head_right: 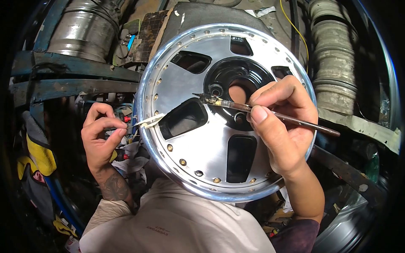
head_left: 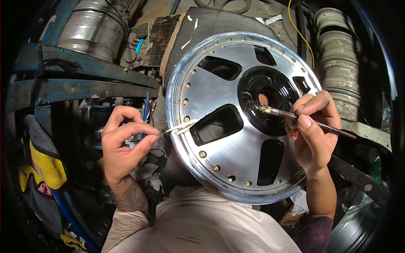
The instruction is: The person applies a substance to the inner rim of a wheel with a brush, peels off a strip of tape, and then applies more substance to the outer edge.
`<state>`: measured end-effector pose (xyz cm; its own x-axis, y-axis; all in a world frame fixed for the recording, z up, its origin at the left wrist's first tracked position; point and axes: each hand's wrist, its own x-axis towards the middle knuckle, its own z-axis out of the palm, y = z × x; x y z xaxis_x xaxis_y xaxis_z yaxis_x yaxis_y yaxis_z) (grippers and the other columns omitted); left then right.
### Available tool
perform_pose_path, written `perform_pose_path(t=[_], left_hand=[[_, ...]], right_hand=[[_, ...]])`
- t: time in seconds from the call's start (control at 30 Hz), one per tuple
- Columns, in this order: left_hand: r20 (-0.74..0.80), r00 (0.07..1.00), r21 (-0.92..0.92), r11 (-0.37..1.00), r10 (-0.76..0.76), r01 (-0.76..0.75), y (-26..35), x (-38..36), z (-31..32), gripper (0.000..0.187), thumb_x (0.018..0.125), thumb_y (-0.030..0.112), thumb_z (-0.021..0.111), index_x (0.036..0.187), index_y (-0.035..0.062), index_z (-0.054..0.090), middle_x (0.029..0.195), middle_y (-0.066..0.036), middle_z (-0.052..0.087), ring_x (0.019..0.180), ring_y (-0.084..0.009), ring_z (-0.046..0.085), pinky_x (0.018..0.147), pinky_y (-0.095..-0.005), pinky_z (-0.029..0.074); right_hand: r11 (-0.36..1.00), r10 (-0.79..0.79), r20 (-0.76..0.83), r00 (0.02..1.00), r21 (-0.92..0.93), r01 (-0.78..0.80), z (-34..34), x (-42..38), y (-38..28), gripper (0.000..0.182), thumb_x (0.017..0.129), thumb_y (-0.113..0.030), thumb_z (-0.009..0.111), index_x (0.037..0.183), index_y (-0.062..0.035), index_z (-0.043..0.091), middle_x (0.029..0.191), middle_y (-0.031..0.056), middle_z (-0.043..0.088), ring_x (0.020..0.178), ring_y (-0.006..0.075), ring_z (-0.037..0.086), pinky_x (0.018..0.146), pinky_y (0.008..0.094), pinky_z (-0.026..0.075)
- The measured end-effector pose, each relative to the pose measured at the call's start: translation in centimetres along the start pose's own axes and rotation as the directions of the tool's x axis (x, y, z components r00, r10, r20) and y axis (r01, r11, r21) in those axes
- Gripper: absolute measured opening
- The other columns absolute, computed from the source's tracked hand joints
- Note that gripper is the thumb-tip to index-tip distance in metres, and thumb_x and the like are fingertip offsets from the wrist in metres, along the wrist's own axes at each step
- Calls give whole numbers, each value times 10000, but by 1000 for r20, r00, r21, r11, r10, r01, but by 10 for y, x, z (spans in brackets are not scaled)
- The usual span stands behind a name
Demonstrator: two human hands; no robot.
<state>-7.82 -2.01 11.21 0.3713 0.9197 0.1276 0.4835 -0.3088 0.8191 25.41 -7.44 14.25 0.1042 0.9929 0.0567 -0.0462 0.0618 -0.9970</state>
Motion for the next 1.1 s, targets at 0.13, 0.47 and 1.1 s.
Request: perform_pose_path(t=[0.13, 0.47, 1.1], left_hand=[[-43, 998, -87, 996, -36, 32, -9, -6, -7, 177, 659, 114, 775, 804, 31, 716, 874, -47, 518, 806, -140, 498, 725, -250, 394], [-90, 961, -749, 654, -263, 109, -101, -48, -35, 65, 838, 56, 660, 886, 14, 648, 861, -69, 554, 782, -167, 511, 719, -264, 406], [15, 857, 543, 723, -516, 426, -235, -123, 73, 222, 786, 214, 693, 740, 0, 655, 722, -228, 635, 719, -427, 628, 642, -473, 496]], right_hand=[[996, 14, -32, 999, 89, -11, 3, -1, -3, 135, 844, -67, 613, 901, -5, 507, 798, 85, 569, 606, 56, 463, 545, 188, 379], [1000, -31, -71, 997, -4, 31, 1, 0, -5, 159, 866, -98, 585, 914, 1, 471, 784, 103, 514, 577, 87, 438, 502, 207, 379], [990, -126, -62, 990, -70, 121, 2, 1, -12, 121, 877, -59, 599, 901, -10, 491, 824, 88, 543, 581, 60, 450, 505, 195, 378]])
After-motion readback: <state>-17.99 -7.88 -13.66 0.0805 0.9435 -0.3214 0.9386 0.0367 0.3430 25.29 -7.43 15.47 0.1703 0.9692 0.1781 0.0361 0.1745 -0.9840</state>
